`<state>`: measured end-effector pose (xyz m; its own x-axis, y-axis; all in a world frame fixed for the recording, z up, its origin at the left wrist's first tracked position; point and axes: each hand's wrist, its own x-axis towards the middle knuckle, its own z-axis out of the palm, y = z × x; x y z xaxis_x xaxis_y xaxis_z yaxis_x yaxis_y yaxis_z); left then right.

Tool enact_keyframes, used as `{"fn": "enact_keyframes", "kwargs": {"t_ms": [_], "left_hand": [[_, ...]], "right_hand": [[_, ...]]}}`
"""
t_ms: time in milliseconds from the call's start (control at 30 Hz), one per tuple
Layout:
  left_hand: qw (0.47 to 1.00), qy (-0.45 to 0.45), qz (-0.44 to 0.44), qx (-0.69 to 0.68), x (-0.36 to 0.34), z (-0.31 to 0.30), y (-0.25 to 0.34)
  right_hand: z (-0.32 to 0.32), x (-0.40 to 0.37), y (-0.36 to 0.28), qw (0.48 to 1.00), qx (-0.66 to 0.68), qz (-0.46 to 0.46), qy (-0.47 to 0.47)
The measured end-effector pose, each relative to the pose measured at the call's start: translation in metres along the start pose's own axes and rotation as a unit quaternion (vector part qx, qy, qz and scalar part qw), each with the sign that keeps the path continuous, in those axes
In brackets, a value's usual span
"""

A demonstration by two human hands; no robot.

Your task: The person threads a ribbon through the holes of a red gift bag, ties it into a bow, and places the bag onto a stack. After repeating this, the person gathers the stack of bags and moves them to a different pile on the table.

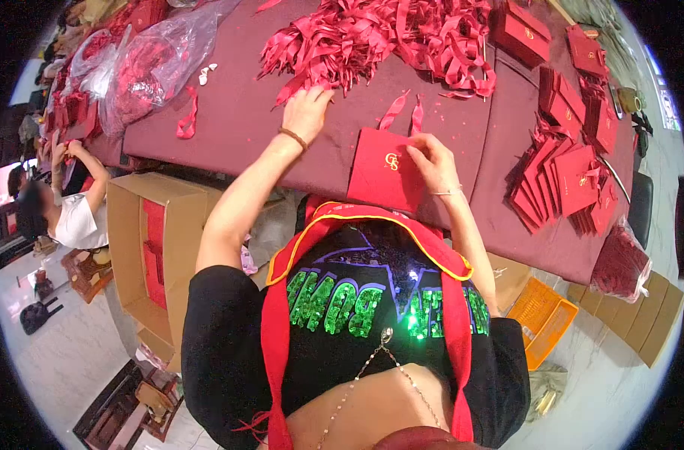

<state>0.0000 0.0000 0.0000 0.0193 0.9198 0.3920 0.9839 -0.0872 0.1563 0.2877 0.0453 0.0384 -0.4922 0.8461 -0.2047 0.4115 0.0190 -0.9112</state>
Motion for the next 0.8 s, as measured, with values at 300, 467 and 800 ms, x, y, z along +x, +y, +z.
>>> {"fn": "enact_keyframes", "kwargs": {"t_ms": [300,467,800], "left_hand": [[0.977,-0.079,0.197,-0.006,-0.019,-0.028,0.008],[0.93,-0.206,0.238,-0.189,-0.057,-0.065,0.051],[0.793,-0.211,-0.264,-0.507,-0.023,-0.033,0.072]], "right_hand": [[0.004,0.029,-0.003,0.97,-0.115,-0.212,0.008],[0.013,0.032,-0.003,0.954,-0.178,-0.241,-0.008],[0.018,0.022,-0.008,0.929,-0.284,-0.235,-0.023]]}}
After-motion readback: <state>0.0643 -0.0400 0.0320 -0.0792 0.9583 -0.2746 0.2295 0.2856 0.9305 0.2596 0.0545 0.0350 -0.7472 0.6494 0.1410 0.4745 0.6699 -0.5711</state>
